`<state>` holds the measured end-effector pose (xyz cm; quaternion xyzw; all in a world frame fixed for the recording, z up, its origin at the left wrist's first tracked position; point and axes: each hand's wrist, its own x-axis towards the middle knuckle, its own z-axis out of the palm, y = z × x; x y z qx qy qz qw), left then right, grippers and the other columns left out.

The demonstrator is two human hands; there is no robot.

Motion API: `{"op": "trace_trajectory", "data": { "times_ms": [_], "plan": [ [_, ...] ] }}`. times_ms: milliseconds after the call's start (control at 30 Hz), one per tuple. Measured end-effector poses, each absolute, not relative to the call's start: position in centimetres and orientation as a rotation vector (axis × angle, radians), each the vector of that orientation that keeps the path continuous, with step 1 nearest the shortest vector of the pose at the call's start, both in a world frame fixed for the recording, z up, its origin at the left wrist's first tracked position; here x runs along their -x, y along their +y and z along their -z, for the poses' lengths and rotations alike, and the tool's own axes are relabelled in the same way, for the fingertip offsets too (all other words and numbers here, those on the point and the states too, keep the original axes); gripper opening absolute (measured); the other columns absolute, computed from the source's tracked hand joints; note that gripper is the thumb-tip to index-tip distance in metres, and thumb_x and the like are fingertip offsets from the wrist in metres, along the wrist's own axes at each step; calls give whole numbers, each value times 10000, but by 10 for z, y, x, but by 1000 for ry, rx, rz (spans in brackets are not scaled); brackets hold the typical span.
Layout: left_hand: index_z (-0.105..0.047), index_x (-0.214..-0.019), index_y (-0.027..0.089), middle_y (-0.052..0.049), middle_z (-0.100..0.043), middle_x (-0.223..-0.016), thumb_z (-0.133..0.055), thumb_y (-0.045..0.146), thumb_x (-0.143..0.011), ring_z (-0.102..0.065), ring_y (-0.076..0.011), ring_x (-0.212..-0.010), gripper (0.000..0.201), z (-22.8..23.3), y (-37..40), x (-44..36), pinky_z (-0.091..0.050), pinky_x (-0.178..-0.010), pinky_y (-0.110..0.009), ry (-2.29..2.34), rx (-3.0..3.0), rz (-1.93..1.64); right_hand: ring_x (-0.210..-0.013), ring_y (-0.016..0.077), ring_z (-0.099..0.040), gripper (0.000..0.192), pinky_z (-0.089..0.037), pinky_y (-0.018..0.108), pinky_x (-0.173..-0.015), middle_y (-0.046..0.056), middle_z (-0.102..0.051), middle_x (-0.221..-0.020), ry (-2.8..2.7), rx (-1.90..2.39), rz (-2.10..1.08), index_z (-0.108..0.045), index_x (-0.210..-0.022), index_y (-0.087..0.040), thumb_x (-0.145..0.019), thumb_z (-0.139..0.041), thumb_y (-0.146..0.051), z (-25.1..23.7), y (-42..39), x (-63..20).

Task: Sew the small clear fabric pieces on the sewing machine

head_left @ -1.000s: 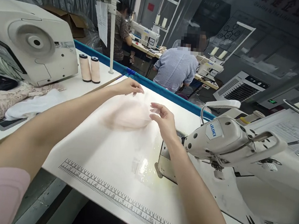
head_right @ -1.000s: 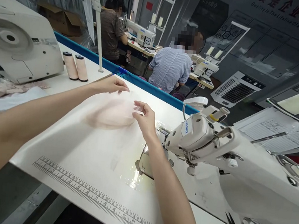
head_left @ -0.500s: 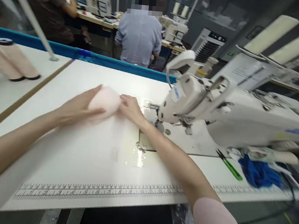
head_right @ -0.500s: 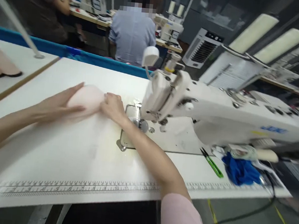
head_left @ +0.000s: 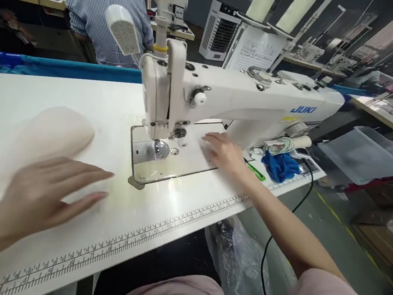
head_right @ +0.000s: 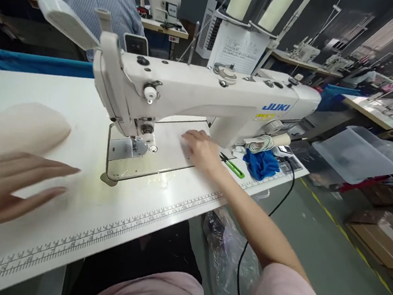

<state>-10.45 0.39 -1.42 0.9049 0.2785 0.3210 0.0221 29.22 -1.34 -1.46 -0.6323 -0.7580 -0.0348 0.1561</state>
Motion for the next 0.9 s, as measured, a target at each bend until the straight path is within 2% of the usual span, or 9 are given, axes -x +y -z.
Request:
{"op": "trace_trajectory", "data": {
  "times_ms": [100,167,233,300,333,500,633,767,900],
  "plan": [
    [-696,-1046,298,30,-768,-918,-608,333,-912,-718,-180,-774,164,13,-12,47,-553,-657,-290,653,-2837,-885,-969,278,-662,243,-475,328,-634,82,-740,-1089,-2083,1879,68,-728,-944,-194,-873,-508,-119,8,-4,-312],
    [-672,-1085,275,0,-755,-1005,-564,291,-947,-715,-171,-860,176,14,-21,12,-572,-729,-282,720,-2701,-841,-830,241,-679,209,-443,312,-617,69,-758,-940,-2044,1886,36,-723,-924,-198,-902,-516,-174,3,-8,-306],
    [-606,-1219,243,-65,-699,-1185,-585,345,-934,-656,-228,-1090,303,15,-28,-21,-557,-899,-370,844,-2567,-875,-716,196,-668,151,-424,289,-604,29,-737,-772,-2043,1838,-77,-712,-895,-213,-901,-561,-224,-5,-21,-290],
    [-495,-1363,215,-127,-559,-1395,-710,445,-821,-503,-328,-1300,627,14,-32,-46,-433,-1067,-531,987,-2501,-859,-611,143,-635,101,-429,266,-593,-4,-692,-675,-1982,1646,-495,-690,-847,-208,-886,-613,-260,-14,-39,-276],
    [-484,-1369,203,-128,-555,-1394,-707,411,-822,-495,-324,-1305,626,12,-32,-54,-414,-1080,-537,1005,-2429,-838,-574,121,-622,106,-440,253,-584,-16,-681,-665,-1909,1509,-767,-678,-844,-205,-882,-633,-294,-19,-47,-271],
    [-675,-966,195,-41,-724,-986,-608,331,-900,-675,-197,-922,165,-4,-24,-50,-530,-848,-349,830,-1822,-607,-462,95,-577,202,-423,212,-480,-38,-644,-556,-1305,1156,-1536,-644,-818,-198,-799,-755,-366,-27,-74,-273],
    [-659,-791,190,-8,-708,-764,-505,447,-974,-669,-138,-766,351,-18,-18,-20,-508,-778,-271,773,-1515,-469,-450,82,-583,240,-429,186,-466,-48,-634,-547,-1127,1146,-1860,-628,-807,-188,-762,-795,-355,-10,-73,-282],
    [-615,-697,177,8,-652,-693,-455,442,-996,-640,-119,-711,431,-21,-14,-5,-476,-730,-240,828,-1601,-393,-513,79,-613,238,-433,171,-467,-6,-686,-651,-1380,1189,-1952,-659,-876,-158,-821,-743,-374,-1,-60,-274],
    [-602,-684,182,20,-611,-686,-452,431,-994,-596,-115,-694,425,-17,-8,-4,-463,-730,-246,756,-1761,-337,-488,54,-590,362,-396,178,-405,52,-737,-952,-1463,1121,-1892,-655,-1119,-179,-832,-722,-389,-6,-33,-250]
  ]
}}
